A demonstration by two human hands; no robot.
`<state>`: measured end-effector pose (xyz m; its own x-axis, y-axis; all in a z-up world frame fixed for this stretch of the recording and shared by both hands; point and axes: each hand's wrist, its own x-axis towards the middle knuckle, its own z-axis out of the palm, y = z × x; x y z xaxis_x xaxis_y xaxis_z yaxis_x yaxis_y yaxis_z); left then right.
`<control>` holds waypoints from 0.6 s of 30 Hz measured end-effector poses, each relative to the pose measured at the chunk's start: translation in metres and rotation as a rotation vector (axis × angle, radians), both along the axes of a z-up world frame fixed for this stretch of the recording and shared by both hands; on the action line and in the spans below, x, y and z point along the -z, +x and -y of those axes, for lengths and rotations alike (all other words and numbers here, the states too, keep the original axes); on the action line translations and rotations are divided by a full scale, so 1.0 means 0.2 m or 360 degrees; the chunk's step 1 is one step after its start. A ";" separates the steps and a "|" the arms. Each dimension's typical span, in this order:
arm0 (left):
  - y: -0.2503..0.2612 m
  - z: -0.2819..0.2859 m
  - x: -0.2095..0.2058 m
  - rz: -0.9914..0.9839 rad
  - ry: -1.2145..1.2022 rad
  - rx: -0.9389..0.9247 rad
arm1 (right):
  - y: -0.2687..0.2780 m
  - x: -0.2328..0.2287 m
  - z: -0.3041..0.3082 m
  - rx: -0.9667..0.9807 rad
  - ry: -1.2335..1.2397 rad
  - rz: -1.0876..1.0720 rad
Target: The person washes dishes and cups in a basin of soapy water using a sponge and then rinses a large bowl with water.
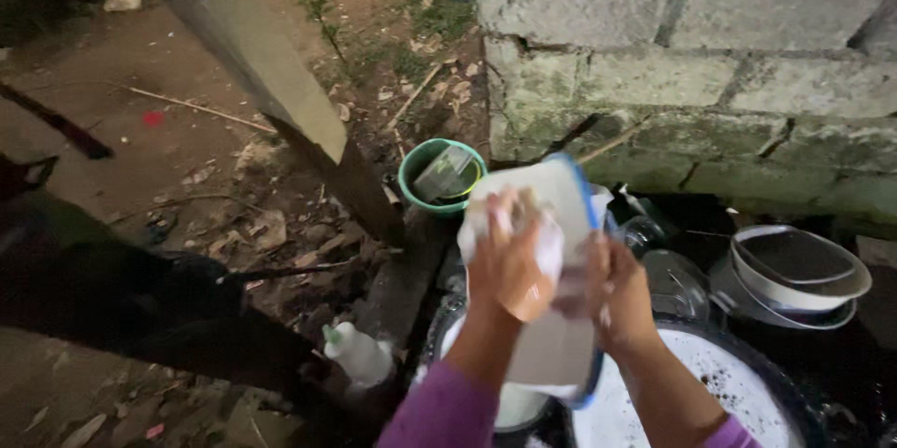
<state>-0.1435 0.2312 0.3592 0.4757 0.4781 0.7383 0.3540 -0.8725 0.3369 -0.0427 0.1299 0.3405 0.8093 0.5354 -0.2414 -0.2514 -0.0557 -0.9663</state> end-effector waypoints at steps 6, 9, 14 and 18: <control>-0.02 -0.48 -0.09 -0.0633 -0.1289 -0.0504 | -0.19 -0.08 -0.02 -0.0407 -0.0330 0.0204; -0.05 -0.17 0.00 -0.0803 -0.0398 -0.0386 | -0.13 -0.04 -0.07 -0.0291 -0.0228 -0.0014; -0.11 -0.27 0.13 -0.0354 -0.0127 -0.0353 | 0.12 0.03 -0.01 -0.0782 -0.0126 0.0438; -0.19 -0.82 0.31 0.0041 -0.1516 0.0157 | 0.34 -0.03 0.17 -0.0843 -0.0139 0.0397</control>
<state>-0.1809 0.3953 0.2976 0.5351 0.8418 0.0710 0.2761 -0.2537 0.9270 0.0248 0.0951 0.3471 0.4752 0.8688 -0.1395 0.0669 -0.1938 -0.9788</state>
